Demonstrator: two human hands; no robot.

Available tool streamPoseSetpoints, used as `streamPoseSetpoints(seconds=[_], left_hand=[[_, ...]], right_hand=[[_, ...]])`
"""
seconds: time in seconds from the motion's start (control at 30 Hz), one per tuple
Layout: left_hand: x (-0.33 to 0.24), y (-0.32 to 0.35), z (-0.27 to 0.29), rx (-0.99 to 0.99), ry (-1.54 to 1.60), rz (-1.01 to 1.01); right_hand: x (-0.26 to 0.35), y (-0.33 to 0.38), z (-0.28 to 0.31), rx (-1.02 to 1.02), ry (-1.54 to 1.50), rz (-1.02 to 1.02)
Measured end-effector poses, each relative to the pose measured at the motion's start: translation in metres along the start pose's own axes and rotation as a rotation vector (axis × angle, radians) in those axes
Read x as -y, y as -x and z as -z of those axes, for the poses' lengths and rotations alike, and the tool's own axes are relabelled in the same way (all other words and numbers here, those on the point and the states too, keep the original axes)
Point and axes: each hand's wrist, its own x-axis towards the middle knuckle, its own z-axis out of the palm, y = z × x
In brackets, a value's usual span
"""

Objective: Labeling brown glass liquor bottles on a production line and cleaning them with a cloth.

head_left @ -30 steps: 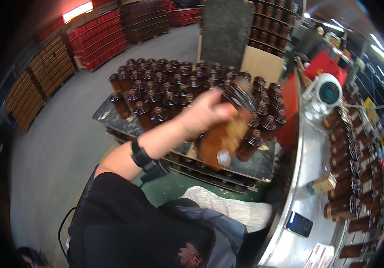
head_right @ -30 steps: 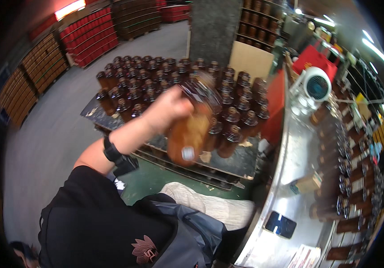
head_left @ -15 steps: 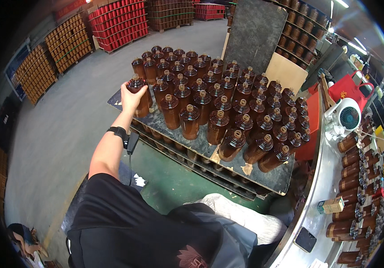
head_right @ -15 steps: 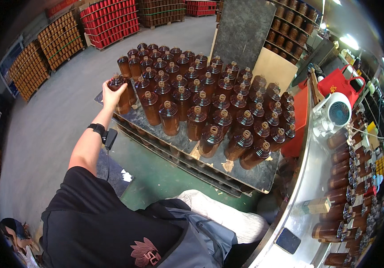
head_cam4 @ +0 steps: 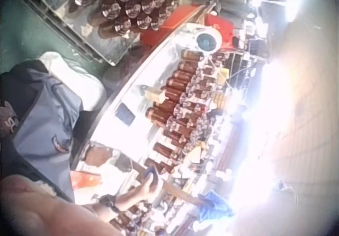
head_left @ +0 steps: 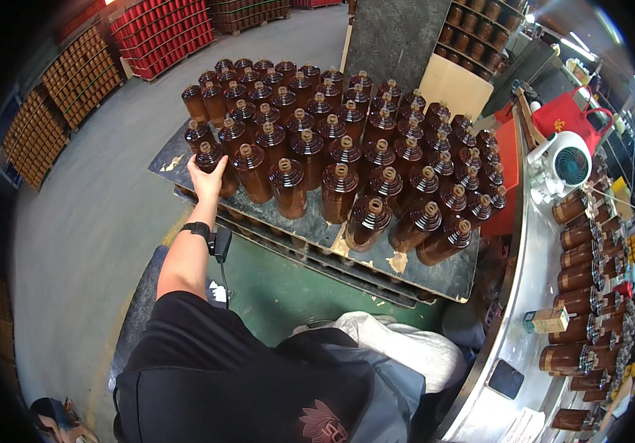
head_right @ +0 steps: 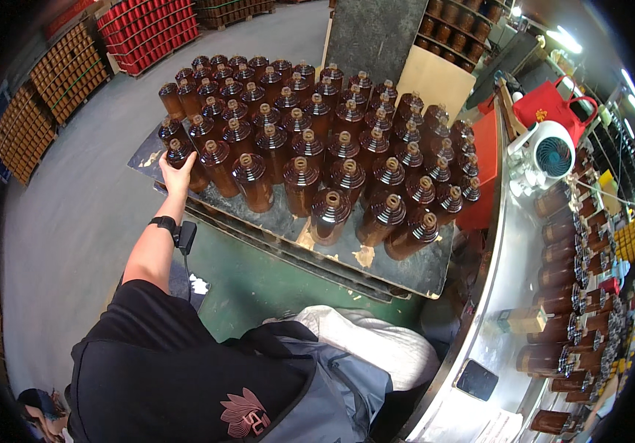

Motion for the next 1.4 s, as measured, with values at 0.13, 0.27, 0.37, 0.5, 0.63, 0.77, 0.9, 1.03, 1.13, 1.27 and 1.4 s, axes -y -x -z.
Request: streamPoseSetpoints(seconds=[0.13,0.27,0.37,0.5,0.63,0.77,0.9,1.03,1.13,1.27,1.4], left_hand=[[0.007,-0.007,-0.002,-0.003,-0.098,-0.021],[0.016,-0.015,-0.005,0.012,-0.166,-0.122],[0.026,-0.023,-0.006,0.149,0.093,-0.24],[0.036,-0.032,0.001,0.235,-0.065,-0.116],[0.016,-0.024,0.023,0.038,0.022,0.091],[-0.066,-0.034,0.056,-0.082,-0.079,-0.273],[-0.145,-0.038,0.061,0.086,0.139,-0.609],[-0.215,-0.014,0.041,-0.13,-0.033,-0.453],[-0.288,0.018,0.029,0.056,0.111,-0.586],[-0.4,0.08,-0.022,0.594,0.575,-0.633],[-0.491,0.18,-0.127,1.057,0.797,-0.583]], right_hand=[[-0.026,-0.007,-0.012,0.001,0.002,0.036],[-0.057,-0.021,-0.019,-0.161,0.175,0.302],[-0.071,-0.026,-0.026,-0.082,-0.118,0.149],[-0.081,-0.024,-0.03,-0.053,-0.07,0.205],[-0.079,-0.019,-0.02,-0.065,0.0,0.131],[-0.078,-0.022,-0.012,-0.13,-0.106,0.174],[-0.089,-0.022,-0.016,-0.143,-0.126,0.202],[-0.098,-0.015,-0.01,-0.042,-0.14,0.249],[-0.087,-0.011,-0.01,-0.021,-0.138,0.231],[-0.057,-0.004,-0.044,0.244,-0.223,0.177],[-0.042,0.008,-0.109,0.562,-0.329,0.169]])
